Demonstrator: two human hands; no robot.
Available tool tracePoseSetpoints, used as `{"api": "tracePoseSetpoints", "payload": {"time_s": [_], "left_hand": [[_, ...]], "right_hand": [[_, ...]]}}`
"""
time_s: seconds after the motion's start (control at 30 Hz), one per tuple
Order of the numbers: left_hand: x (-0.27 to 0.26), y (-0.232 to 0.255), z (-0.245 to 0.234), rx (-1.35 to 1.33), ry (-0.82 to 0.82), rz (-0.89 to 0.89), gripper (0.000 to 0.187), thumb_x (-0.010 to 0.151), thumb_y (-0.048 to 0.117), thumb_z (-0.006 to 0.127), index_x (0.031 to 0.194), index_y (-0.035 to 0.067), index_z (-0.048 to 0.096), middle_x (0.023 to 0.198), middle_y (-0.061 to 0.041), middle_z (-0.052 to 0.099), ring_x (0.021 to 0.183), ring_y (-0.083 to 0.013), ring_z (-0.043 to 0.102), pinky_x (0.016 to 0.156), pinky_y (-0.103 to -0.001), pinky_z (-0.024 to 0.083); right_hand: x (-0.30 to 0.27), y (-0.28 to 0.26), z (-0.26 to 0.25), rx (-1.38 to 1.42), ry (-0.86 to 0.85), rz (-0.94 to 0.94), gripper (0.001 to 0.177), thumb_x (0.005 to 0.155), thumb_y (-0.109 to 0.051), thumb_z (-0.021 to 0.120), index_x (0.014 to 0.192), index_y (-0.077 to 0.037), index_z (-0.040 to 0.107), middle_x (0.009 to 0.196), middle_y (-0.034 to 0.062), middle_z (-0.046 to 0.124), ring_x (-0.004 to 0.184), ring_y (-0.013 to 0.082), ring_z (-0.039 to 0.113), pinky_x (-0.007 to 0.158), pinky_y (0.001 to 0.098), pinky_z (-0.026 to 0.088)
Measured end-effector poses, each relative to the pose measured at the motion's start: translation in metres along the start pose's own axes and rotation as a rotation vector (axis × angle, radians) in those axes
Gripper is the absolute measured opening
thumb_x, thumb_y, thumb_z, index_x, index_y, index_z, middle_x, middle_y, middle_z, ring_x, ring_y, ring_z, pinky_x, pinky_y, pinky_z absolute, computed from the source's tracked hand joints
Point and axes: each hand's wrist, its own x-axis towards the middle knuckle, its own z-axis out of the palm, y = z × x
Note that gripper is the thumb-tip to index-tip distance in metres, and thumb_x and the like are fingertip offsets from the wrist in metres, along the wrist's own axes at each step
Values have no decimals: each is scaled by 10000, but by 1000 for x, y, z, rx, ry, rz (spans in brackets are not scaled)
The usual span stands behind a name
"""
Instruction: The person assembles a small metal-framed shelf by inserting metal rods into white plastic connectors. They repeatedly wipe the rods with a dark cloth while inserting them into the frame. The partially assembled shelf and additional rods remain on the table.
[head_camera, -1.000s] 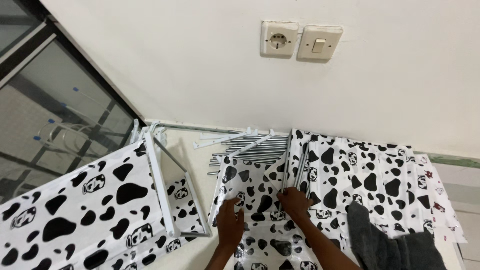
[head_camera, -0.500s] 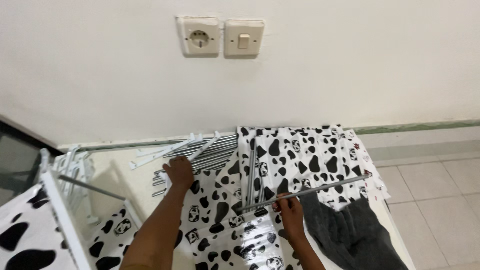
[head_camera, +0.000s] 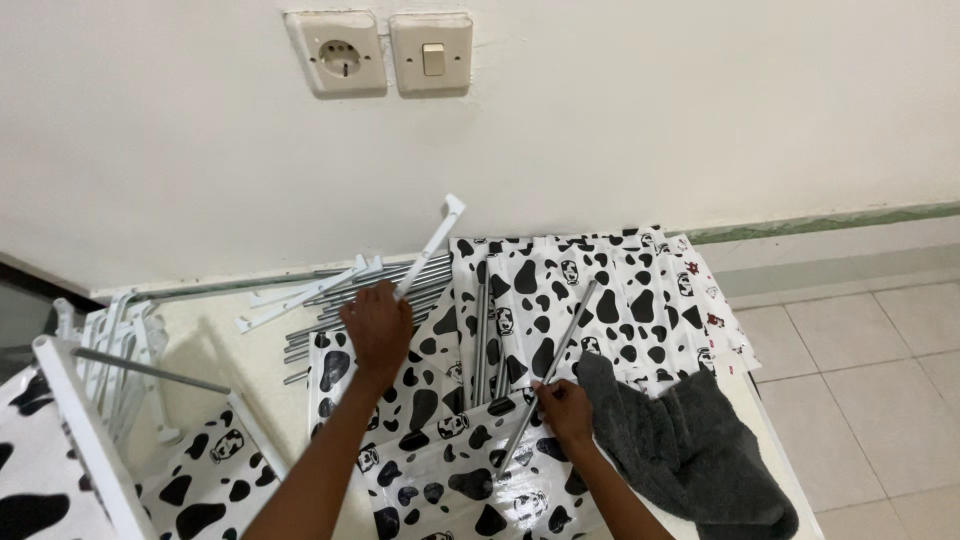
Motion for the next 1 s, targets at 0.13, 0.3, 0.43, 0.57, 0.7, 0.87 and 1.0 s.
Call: {"api": "tracePoseSetpoints", "payload": {"time_s": [0.13,0.3,0.43,0.57,0.7,0.87,1.0], "left_hand": [[-60,58,-45,-504,-272,-254,244,959,223,641,1139,65,595,837,-110,710,695,-227,704,642,-401,565],[-132,126,-69,-1121,-707,-947,436,938,210,741,1292,42,548,1004,-85,678,720,-191,731,590,-331,612],[-152,176,-51,-1402,-698,-1129,470,981,234,616,1427,104,542,1010,-127,753,678,-174,652,546,-332,535],[-174,212,-45,-1481,-694,-1204,477,989,254,508,1458,180,562,1074,-93,800,742,-161,675,599,-317,536],[-188,249,-50,-1425,-738,-1097,446,996,287,596,1395,100,664,1141,-17,810,876,-112,727,716,-279,572],[-186,291,-45,-1799,-620,-1218,405,974,229,650,1330,43,708,999,-92,741,811,-180,703,702,-317,583],[-200,308,-32,-1706,-649,-1047,388,950,218,644,1258,8,750,954,-102,772,746,-159,696,640,-280,549]], "right_hand": [[-9,-14,-30,-167,88,-88,425,894,-419,725,1050,-25,760,897,121,787,745,211,766,695,321,574],[-7,35,-80,-672,224,-556,943,609,-328,877,1438,-68,508,1353,304,590,1223,437,550,943,502,447],[-5,53,-111,-439,-51,-457,659,843,-27,666,1477,-161,549,1315,227,668,1182,380,627,984,438,498],[-27,30,-167,-307,-98,-91,715,939,-75,607,1609,-272,455,1066,257,770,923,393,758,843,400,600],[-69,20,-196,-351,-112,-514,694,866,-30,613,1535,-189,513,1240,253,687,1125,383,669,954,418,521],[-93,42,-198,-351,-198,-1306,628,811,60,584,1428,-61,593,1486,219,567,1433,366,492,1157,484,388],[-70,42,-215,-288,-64,-1280,611,820,76,551,1423,-27,556,1485,234,540,1442,368,470,1162,465,380]]}}
